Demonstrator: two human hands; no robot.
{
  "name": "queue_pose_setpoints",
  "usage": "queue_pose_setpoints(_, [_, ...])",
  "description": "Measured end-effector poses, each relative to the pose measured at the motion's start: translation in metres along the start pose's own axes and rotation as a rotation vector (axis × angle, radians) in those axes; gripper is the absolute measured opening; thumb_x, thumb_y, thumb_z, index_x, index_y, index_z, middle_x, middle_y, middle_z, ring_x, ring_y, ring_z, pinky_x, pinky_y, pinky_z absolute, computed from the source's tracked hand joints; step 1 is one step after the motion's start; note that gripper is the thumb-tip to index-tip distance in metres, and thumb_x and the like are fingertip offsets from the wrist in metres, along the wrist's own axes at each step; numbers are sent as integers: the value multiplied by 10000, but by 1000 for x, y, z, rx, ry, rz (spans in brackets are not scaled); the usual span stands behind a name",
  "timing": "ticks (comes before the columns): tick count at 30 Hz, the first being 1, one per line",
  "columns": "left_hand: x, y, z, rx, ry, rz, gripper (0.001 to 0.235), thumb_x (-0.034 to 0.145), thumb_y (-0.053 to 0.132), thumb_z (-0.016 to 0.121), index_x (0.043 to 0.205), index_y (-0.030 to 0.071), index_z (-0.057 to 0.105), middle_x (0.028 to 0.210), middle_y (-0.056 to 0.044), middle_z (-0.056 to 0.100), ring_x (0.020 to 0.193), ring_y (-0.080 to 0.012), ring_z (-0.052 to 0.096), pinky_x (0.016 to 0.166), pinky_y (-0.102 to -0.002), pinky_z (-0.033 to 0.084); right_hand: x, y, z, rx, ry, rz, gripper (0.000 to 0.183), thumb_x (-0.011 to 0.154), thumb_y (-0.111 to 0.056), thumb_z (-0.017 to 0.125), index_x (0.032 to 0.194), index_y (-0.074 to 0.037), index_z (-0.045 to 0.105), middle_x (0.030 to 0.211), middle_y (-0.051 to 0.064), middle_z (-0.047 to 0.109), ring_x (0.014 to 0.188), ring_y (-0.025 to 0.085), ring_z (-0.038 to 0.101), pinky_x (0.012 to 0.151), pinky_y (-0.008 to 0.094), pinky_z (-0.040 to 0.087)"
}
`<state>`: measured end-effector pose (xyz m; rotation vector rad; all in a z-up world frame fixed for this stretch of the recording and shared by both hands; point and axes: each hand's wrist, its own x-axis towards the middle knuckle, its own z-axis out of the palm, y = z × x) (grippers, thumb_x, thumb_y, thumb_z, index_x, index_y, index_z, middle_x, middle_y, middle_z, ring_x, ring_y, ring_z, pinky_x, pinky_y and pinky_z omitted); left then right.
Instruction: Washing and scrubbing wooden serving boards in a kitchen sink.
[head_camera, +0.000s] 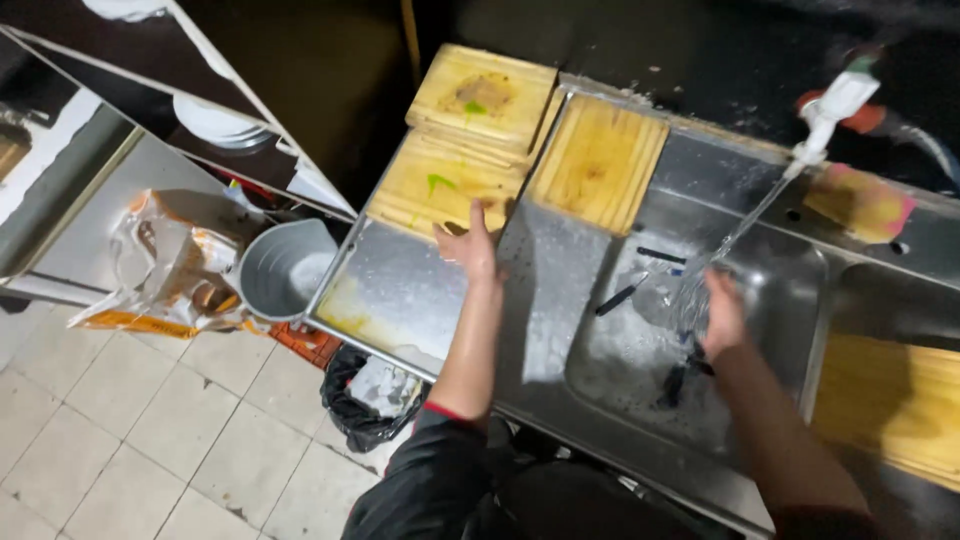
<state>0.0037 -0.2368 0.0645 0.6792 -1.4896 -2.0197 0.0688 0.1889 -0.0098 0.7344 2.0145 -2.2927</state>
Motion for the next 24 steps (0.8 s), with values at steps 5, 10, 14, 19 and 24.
queue_pose_setpoints(5, [16, -28, -9, -366, 174, 156, 866, 805, 208, 811, 1442, -11, 266, 1353, -222, 573, 1200, -280, 600, 1056, -415, 488, 15, -69, 53, 364, 130, 230, 254, 1050, -484, 508, 1051, -281, 662, 936, -74, 696, 852, 175, 668, 706, 407, 526])
queue_pose_setpoints(10, [43, -29, -27, -469, 113, -232, 487, 836, 116, 811, 1224, -87, 598, 1117, -157, 709, 946, -244, 685, 817, -379, 570, 92, -27, 19, 540, -107, 117, 421, 1068, -586, 452, 1015, -245, 693, 902, -40, 709, 793, 189, 664, 582, 402, 498])
queue_pose_setpoints(14, [33, 3, -34, 41, -112, 62, 535, 702, -13, 793, 1180, -12, 553, 1001, -137, 706, 802, -206, 693, 682, -359, 594, 90, -40, 32, 797, -136, 102, 446, 1062, -527, 451, 1143, -190, 731, 1089, 19, 755, 916, 250, 700, 685, 441, 551])
queue_pose_setpoints(19, [16, 58, -134, -136, -305, -351, 557, 880, 180, 757, 1360, 66, 499, 1090, -139, 698, 857, -219, 663, 686, -366, 541, 108, -48, 10, 682, -483, 26, 393, 1112, -535, 497, 1077, -207, 709, 998, 22, 698, 887, 256, 671, 689, 460, 538])
queue_pose_setpoints(24, [-53, 93, -194, -626, -268, -353, 695, 846, 467, 698, 1433, 165, 482, 1265, -68, 681, 1039, -200, 713, 803, -381, 615, 74, -57, 8, 492, -160, 171, 352, 1030, -476, 478, 1150, -241, 710, 1122, -27, 733, 1051, 218, 697, 875, 491, 575])
